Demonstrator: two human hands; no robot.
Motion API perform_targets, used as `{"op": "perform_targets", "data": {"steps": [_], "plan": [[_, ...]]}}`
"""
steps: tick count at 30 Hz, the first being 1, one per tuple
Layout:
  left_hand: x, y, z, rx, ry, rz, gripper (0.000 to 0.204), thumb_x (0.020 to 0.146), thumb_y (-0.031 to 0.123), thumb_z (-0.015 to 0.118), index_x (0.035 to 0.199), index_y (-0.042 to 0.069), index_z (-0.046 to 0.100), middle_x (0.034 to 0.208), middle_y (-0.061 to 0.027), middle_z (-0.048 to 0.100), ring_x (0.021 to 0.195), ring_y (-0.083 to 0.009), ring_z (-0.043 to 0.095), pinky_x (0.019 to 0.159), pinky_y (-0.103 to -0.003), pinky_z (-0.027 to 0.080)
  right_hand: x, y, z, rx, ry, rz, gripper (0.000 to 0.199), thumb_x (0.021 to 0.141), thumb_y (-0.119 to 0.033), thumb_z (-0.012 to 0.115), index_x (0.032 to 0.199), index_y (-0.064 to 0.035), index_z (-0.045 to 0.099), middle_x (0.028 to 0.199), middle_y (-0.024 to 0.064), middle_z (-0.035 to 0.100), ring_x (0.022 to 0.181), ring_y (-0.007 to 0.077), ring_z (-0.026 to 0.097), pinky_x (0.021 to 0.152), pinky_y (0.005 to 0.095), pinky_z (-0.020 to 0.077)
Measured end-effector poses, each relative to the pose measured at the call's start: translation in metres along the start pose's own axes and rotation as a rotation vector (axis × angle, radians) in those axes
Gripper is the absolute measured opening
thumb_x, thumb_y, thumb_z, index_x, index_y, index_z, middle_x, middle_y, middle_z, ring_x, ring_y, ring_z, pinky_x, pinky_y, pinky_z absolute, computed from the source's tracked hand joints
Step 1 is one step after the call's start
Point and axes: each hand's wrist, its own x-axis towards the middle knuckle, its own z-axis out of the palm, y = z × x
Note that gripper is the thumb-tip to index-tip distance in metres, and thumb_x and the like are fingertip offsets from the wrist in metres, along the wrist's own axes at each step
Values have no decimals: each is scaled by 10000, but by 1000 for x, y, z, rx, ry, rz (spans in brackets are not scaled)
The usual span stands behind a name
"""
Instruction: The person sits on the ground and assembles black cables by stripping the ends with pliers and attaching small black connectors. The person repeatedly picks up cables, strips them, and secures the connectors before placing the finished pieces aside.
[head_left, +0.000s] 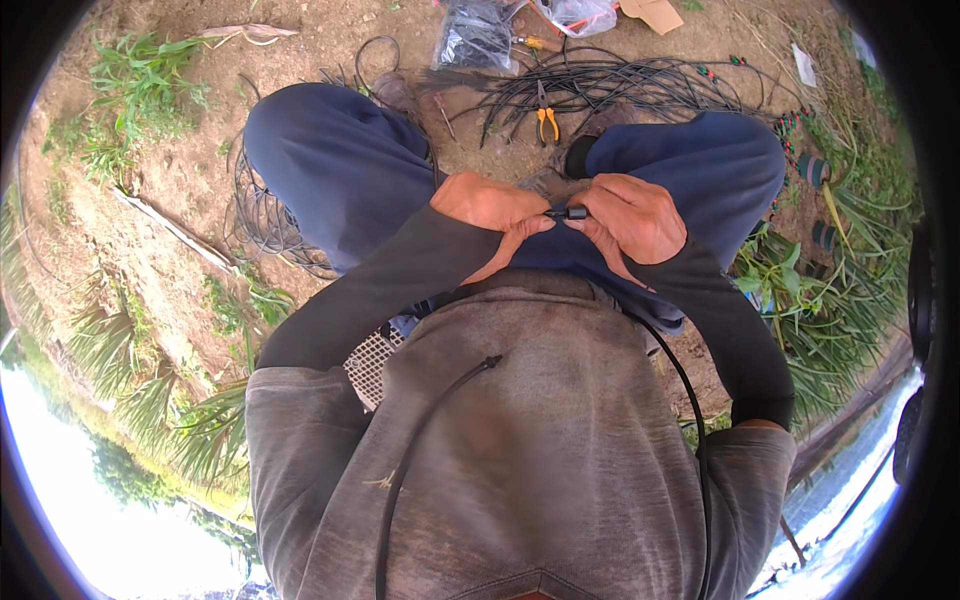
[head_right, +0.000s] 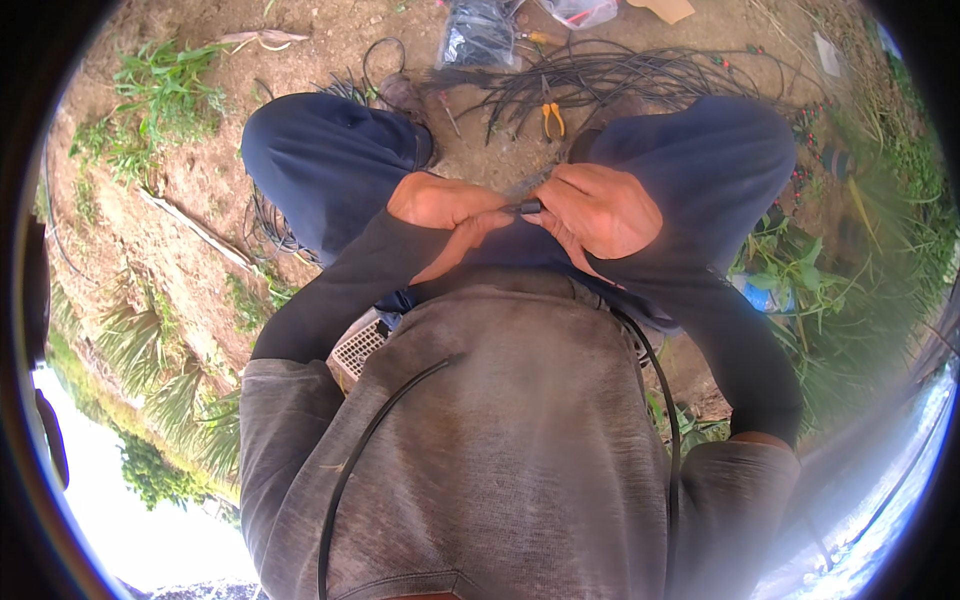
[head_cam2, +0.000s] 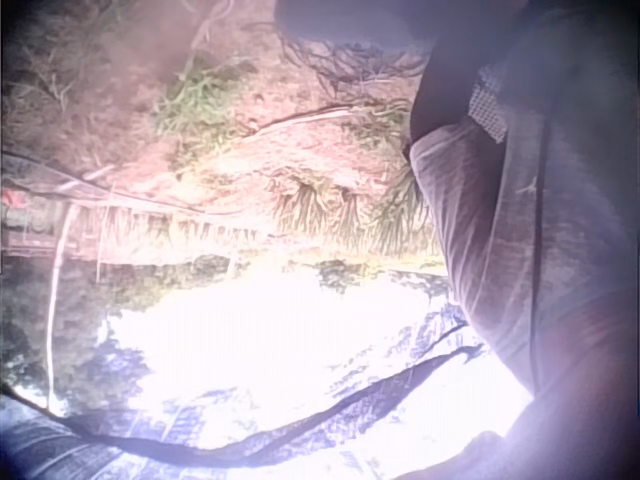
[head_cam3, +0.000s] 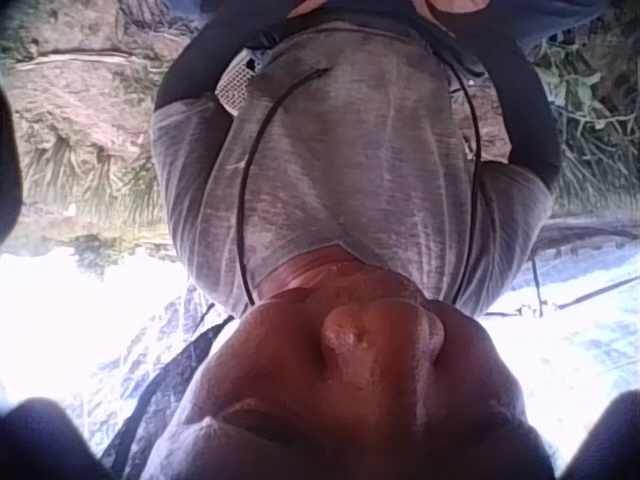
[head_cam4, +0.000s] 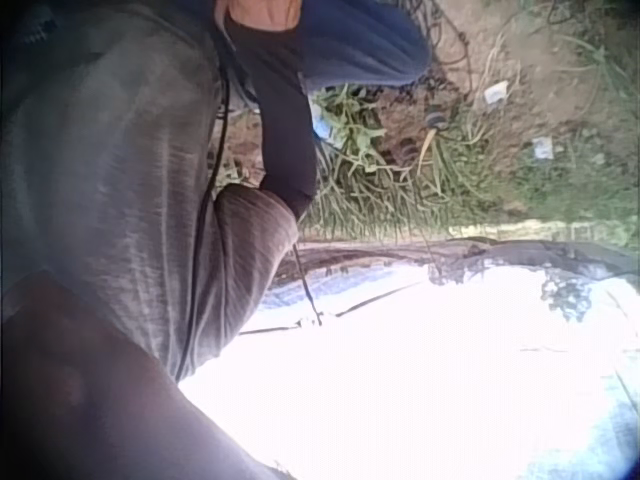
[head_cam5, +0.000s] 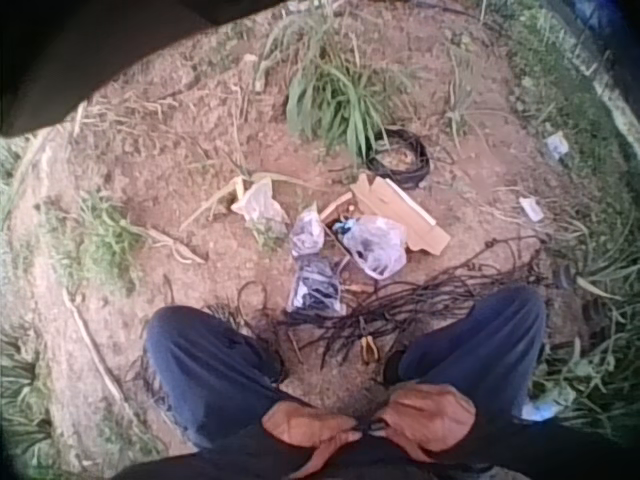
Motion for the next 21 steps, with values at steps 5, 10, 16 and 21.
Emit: {"op": "perform_targets", "data": {"steps": [5,10,16,21], "plan": [[-7,-3,9,221,94,197,96,762,89,681,833,59,624,648,-79,558,557,-262,588,482,-353,450,0,-6,2,130,-53,155,138,802,-45,693,878,18,597,693,132,517,609,305,523,550,343,428],[-3,-8,15,463,183,377,146,683,92,651,807,44,590,653,-34,508,530,-177,571,433,-307,428,-5,-8,7,523,-122,556,196,914,-162,623,814,3,588,609,64,501,567,141,474,540,307,388],[-7,-13,16,490,-93,400,178,762,125,647,925,58,620,713,-59,549,592,-235,589,514,-344,469,-11,-4,10,736,-365,773,278,952,-227,582,791,-3,617,631,36,544,609,81,472,547,270,386],[-8,-12,3,185,-240,101,184,875,204,616,1011,85,649,772,-87,619,627,-221,622,555,-333,483,-22,-11,8,452,-190,640,141,906,-139,627,852,-9,621,685,96,580,598,157,522,549,313,421]]}}
